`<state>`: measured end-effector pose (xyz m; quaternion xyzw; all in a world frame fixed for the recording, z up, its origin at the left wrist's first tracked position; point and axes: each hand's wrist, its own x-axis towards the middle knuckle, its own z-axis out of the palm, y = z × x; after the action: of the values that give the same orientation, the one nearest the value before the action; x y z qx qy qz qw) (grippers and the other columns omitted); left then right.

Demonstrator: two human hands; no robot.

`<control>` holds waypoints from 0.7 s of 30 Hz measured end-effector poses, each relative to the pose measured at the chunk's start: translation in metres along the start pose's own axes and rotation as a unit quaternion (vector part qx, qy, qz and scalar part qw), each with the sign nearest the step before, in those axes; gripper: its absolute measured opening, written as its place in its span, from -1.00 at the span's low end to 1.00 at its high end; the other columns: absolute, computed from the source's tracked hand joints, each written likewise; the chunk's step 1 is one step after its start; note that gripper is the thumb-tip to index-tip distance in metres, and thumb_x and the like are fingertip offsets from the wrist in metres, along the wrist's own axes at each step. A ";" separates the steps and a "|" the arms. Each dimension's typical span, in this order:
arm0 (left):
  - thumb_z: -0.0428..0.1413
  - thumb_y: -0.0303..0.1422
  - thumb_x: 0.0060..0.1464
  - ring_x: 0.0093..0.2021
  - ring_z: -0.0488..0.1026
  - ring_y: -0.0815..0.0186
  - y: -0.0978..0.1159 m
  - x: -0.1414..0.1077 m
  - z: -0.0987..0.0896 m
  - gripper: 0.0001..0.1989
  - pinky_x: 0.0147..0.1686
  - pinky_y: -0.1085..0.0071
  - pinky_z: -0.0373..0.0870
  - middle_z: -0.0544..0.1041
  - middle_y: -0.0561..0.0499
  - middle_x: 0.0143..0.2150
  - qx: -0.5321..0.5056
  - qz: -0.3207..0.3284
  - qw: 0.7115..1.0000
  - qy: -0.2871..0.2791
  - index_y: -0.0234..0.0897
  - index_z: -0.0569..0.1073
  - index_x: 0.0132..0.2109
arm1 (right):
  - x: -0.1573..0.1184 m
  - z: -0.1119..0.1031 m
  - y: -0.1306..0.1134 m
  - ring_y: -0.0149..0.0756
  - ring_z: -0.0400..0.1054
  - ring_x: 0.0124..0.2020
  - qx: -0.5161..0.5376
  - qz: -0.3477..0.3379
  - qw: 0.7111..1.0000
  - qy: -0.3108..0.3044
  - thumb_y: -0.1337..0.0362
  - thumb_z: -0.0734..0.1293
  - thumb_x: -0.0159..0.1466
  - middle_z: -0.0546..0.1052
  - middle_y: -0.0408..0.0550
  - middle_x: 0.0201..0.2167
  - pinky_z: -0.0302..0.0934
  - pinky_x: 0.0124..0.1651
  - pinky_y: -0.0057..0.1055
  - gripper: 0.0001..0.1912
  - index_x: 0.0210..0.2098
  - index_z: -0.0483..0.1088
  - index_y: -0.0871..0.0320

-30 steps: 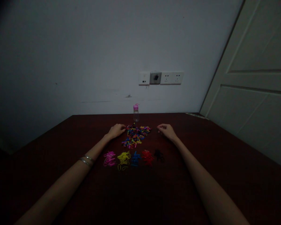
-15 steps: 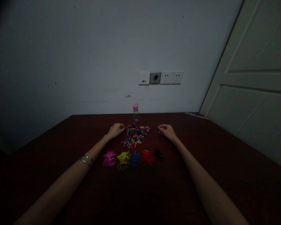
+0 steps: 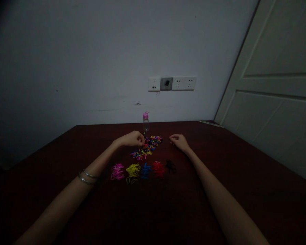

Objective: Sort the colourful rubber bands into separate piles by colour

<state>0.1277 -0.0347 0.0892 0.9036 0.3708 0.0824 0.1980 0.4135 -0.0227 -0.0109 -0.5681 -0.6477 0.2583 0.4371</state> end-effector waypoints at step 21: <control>0.17 -0.31 -0.21 -0.62 0.21 0.51 -0.042 0.017 0.034 -0.78 -0.61 0.56 0.05 0.37 0.08 -0.62 -0.341 -0.069 0.913 0.212 -0.41 0.47 -0.42 | -0.014 0.010 -0.031 -0.29 0.32 -0.18 -0.324 -0.120 0.938 -0.039 0.25 0.19 0.16 0.41 -0.06 -0.13 0.18 -0.23 -0.45 -0.76 -0.21 0.41 0.09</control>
<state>0.1227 -0.0057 0.0412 0.7147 0.4145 0.3794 0.4165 0.3884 -0.0412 0.0060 -0.5860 -0.7764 0.0022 0.2318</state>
